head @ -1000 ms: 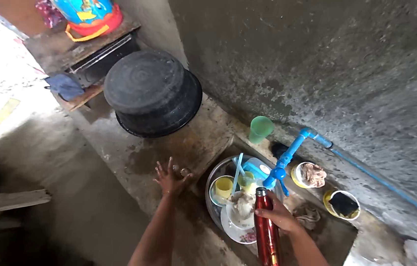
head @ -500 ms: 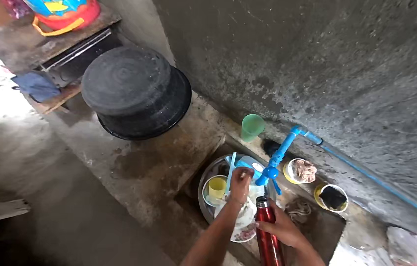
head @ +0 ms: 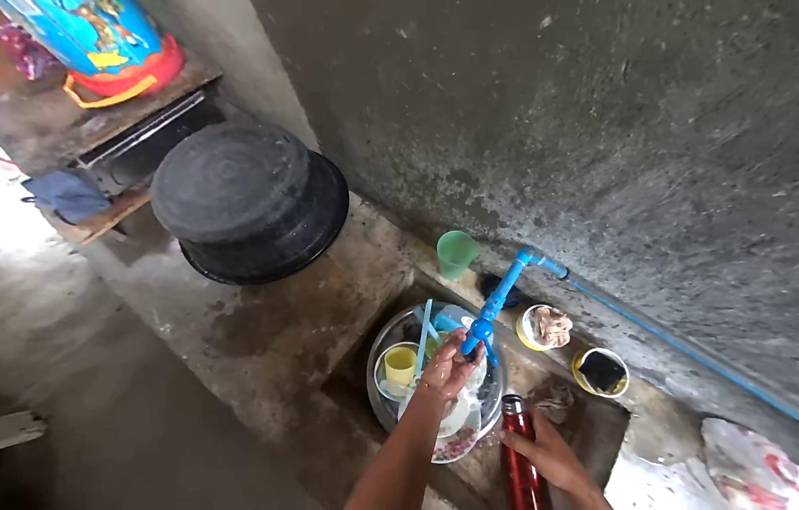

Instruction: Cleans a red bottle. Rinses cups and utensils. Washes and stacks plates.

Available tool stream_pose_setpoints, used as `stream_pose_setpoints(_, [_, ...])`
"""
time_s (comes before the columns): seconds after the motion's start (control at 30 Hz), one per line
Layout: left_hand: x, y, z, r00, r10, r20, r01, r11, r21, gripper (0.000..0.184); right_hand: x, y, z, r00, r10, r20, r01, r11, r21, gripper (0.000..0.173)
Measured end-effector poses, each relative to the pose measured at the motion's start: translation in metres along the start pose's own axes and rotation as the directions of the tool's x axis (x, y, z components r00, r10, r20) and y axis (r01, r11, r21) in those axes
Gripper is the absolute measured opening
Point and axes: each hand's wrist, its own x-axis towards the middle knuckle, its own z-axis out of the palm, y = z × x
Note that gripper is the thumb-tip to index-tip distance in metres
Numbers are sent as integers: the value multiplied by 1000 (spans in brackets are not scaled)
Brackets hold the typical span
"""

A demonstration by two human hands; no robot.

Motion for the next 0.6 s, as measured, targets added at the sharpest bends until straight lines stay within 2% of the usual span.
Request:
stream_pose_setpoints(0.07, [-3,3,13,996,-2,-85,16,986,167,23,4,-4,2,1000,-20,-13,21,998,56,82])
stream_pose_setpoints(0.13, [-1,2,22,982,23,-188,31,960,279,35,7,-8,7,998,-40,-44,46,988,150,81])
stream_pose_setpoints(0.2, [5,1,24,962,56,-267,30,951,308,51,10,-15,12,994,-53,-99,75,970,233,76])
stream_pose_setpoints(0.23, [8,0,23,955,68,-290,23,954,300,54,11,-17,15,989,-53,-138,90,955,282,72])
stream_pose_setpoints(0.27, [9,0,23,951,77,-300,18,954,300,50,12,-19,19,981,-45,-189,106,939,328,67])
stream_pose_setpoints(0.33, [8,2,21,967,70,-245,3,959,285,29,18,-21,24,948,-15,-318,153,898,413,58])
stream_pose_setpoints(0.37, [6,2,19,977,64,-205,-3,959,284,28,21,-20,26,928,10,-374,175,871,458,55])
stream_pose_setpoints(0.5, [-6,5,14,990,-8,-144,54,945,323,33,31,-18,24,834,77,-547,322,738,594,51])
stream_pose_setpoints(0.6, [-12,7,16,977,-60,-205,130,928,348,52,36,-21,17,724,104,-682,494,612,618,55])
